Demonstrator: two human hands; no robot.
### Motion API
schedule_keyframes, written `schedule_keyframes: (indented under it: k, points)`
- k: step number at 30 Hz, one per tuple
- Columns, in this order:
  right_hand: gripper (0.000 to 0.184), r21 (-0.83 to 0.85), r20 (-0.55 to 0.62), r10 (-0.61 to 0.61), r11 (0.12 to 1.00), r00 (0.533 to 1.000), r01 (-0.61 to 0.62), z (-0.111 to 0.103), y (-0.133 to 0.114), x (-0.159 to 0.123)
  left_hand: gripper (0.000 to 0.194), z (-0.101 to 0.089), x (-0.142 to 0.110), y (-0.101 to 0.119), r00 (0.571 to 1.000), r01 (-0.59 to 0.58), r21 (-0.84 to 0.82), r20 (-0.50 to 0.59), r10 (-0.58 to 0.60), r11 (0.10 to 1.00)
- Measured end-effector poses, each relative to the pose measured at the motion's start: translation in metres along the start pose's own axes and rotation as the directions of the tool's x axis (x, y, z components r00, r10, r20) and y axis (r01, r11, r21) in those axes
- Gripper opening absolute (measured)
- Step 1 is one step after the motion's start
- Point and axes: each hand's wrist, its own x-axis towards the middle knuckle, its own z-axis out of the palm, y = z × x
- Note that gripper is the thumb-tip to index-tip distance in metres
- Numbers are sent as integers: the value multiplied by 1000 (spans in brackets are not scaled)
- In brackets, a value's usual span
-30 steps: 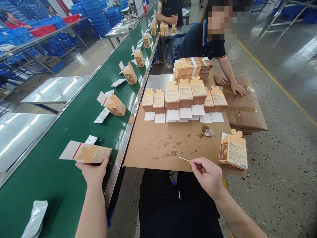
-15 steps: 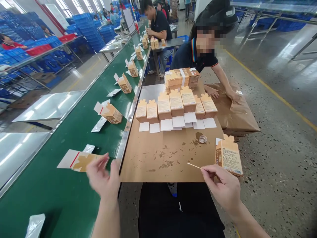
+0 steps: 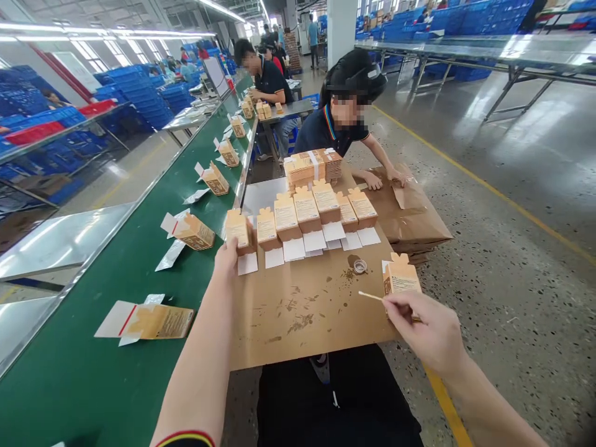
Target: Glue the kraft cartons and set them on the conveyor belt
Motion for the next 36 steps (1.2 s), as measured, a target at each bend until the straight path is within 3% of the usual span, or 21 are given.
schedule_keyframes:
  k: [2,4,6,8,11,15,19,22,25,29,32,36]
  points:
    - [23,-81,55,26,996,998,-21,4,21,18,34,-28,-22,-13,999,0,-14,-35,-1,1000]
    - [23,-154,137,72,987,988,-50,13,43,37,46,-58,-52,-32,1000,-20,-143,-12,19,989]
    - [21,-238,256,153,967,955,-91,24,60,55,62,-81,-87,-55,999,-20,-324,33,32,946]
    - [22,-313,360,228,943,905,-113,36,73,66,74,-93,-122,-76,997,28,-427,78,6,904]
    - [24,-349,429,254,932,867,-100,48,84,74,80,-86,-163,-98,982,138,-453,181,-61,881]
    - [25,-358,455,249,930,855,-81,43,91,74,81,-55,-184,-109,954,190,-406,291,-71,894]
    - [25,-315,367,188,946,911,-68,25,82,62,81,-38,-182,-110,935,170,-350,354,-38,921]
    - [22,-171,240,107,983,965,-67,28,55,38,85,-34,-181,-110,937,146,-343,348,-19,928]
    - [18,102,211,51,992,976,-74,54,15,6,89,-31,-183,-108,946,115,-350,325,6,930]
    - [22,264,261,65,955,963,-136,105,-25,-29,89,-29,-187,-105,954,83,-346,298,26,935]
    - [22,277,283,61,950,957,-143,134,-34,-45,87,-30,-189,-104,952,61,-334,304,46,941]
    - [23,272,313,48,952,949,-138,150,-30,-55,90,-29,-191,-106,949,54,-337,310,57,940]
